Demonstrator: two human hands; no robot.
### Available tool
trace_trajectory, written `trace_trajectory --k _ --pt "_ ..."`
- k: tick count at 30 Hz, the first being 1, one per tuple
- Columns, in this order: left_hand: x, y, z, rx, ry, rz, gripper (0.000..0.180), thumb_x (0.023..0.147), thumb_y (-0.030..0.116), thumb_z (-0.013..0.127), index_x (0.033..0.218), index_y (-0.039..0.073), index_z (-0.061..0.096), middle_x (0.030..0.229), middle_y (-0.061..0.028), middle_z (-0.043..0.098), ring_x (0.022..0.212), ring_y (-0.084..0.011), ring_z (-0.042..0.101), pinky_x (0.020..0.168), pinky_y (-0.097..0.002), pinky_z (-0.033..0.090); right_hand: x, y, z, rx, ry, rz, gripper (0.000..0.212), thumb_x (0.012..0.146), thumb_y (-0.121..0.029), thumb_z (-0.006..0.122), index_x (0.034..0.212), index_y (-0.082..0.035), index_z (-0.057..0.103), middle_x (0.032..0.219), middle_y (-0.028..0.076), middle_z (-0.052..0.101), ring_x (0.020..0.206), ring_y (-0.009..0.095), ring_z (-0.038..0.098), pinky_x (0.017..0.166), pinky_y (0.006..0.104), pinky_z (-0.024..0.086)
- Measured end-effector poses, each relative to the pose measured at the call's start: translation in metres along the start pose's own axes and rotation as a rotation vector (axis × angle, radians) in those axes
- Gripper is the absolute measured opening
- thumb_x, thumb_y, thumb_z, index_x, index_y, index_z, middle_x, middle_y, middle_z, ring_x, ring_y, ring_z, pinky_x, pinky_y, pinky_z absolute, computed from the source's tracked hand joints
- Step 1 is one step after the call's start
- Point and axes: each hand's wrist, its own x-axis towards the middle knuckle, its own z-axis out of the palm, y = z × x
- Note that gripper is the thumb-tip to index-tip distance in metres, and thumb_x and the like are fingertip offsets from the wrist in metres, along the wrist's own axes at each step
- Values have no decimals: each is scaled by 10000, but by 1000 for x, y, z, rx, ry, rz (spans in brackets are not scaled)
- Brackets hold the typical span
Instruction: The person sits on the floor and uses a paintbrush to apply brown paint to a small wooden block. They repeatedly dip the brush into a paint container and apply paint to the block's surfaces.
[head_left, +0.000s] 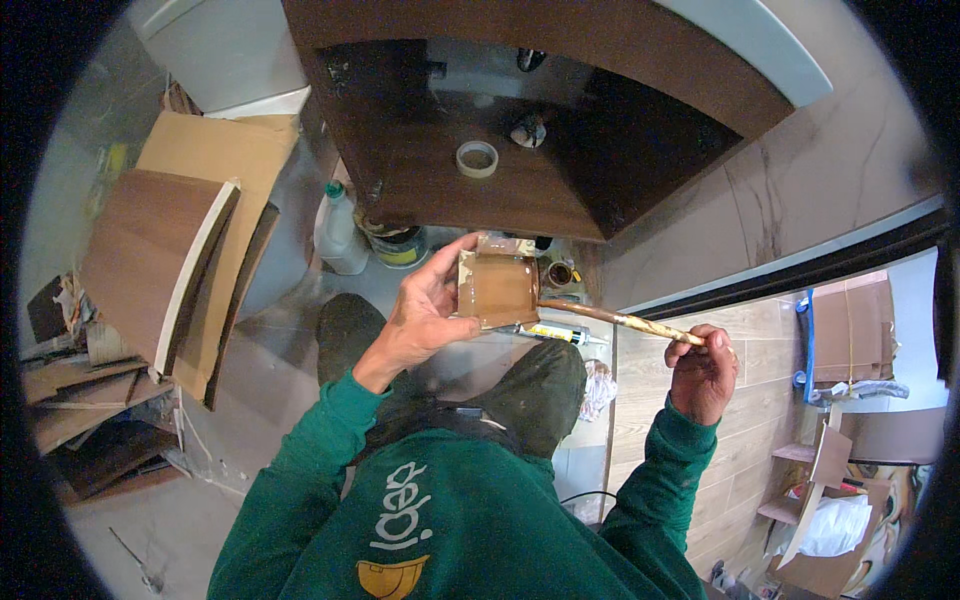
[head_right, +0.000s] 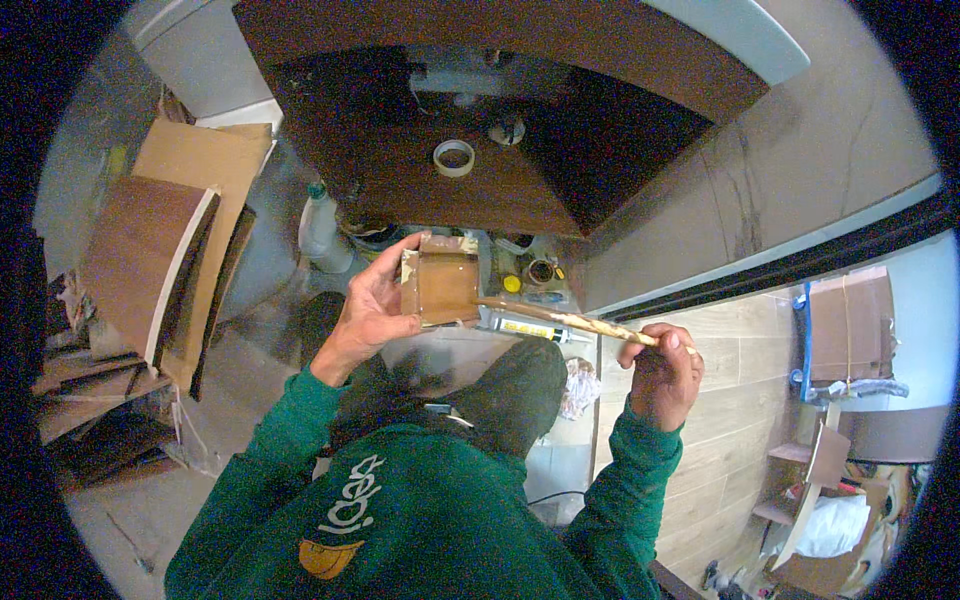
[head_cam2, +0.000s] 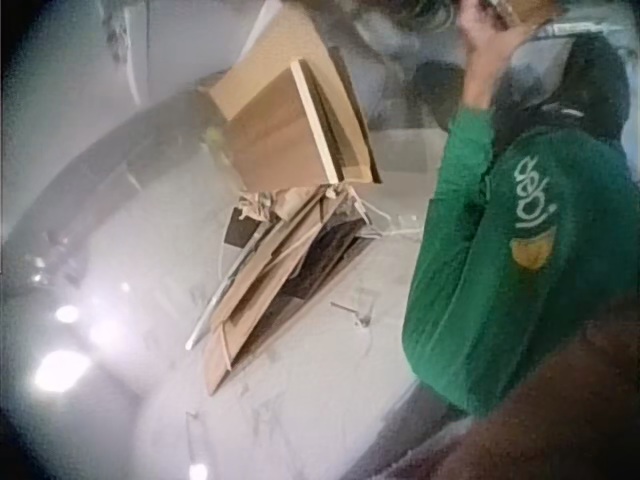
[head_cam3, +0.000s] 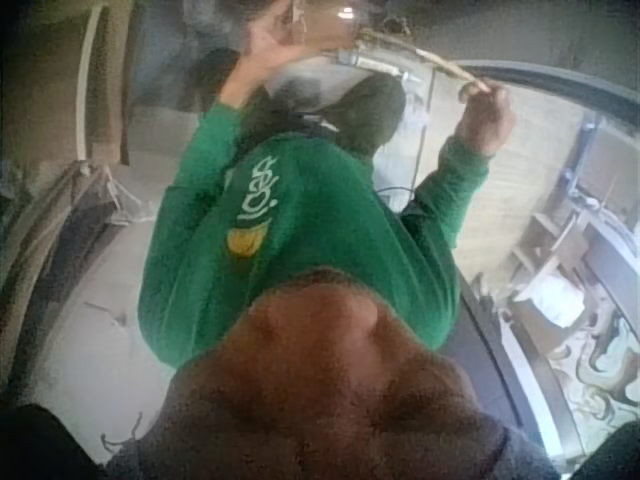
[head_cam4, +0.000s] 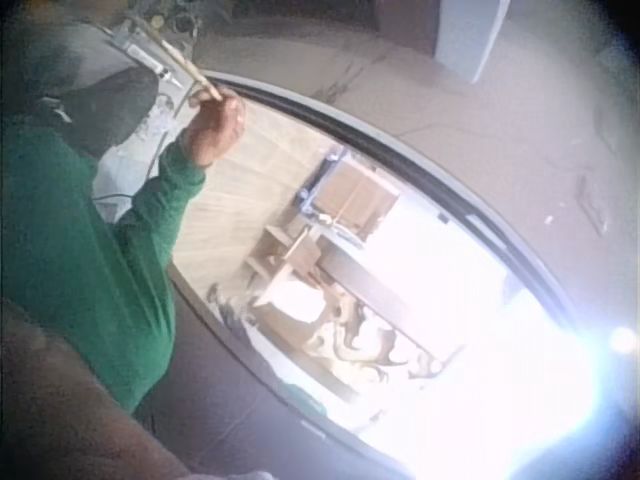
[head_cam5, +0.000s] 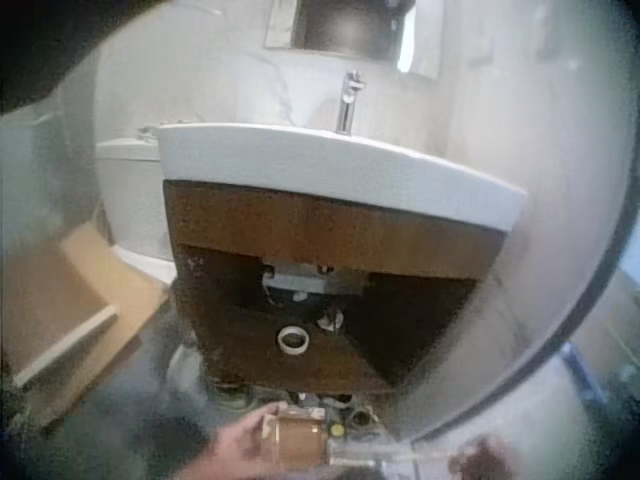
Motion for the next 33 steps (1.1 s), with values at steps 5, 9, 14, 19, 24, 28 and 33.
trace_trajectory --k 5,9,14,19,24,28,33 --pt "-6 23 -4 86 -48 -34 887 681 -89 683 1473 -26 289 1387 -103 458 1187 -191 535 990 -324 462 -10 -17 53 -205 -74 -111 254 900 -171 595 930 74 653 788 179 654 656 249 645 602 336 502" --pt "-11 34 -10 96 -78 -9 874 690 -87 672 1474 -19 293 1381 -100 462 1158 -183 554 954 -309 482 -13 -19 72 -272 -126 -128 248 875 -155 622 944 79 664 825 180 661 674 247 652 623 341 501" --pt "-16 43 -17 164 -75 -65 880 665 -72 665 1468 6 315 1386 -100 469 1244 -213 510 1050 -360 436 -15 -19 82 -454 -230 -154 234 892 -148 597 984 58 659 831 197 662 714 256 641 645 356 501" --pt "-20 43 -18 141 -90 -57 872 664 -101 647 1466 3 322 1373 -103 483 1229 -210 521 1023 -351 460 -15 -23 86 -405 -256 -174 218 873 -135 592 918 61 675 806 175 650 711 258 634 654 357 493" --pt "-21 41 -16 93 -99 -60 861 665 -117 638 1460 -12 326 1358 -111 499 1202 -207 542 1000 -338 479 -15 -25 90 -496 -346 -110 197 862 -117 599 921 53 679 848 175 656 737 241 626 676 340 484" --pt "-20 40 -15 98 -102 -77 853 670 -114 642 1457 -20 326 1353 -117 504 1188 -203 552 992 -335 487 -15 -28 88 -488 -258 -94 181 844 -102 613 904 53 685 869 163 669 779 194 596 709 304 461" --pt "-17 38 -14 141 -113 -47 853 675 -105 648 1458 -19 320 1356 -121 500 1176 -204 559 976 -337 501 -17 -30 85 -532 -281 -105 182 839 -104 609 900 49 687 860 158 677 772 199 606 712 314 463"
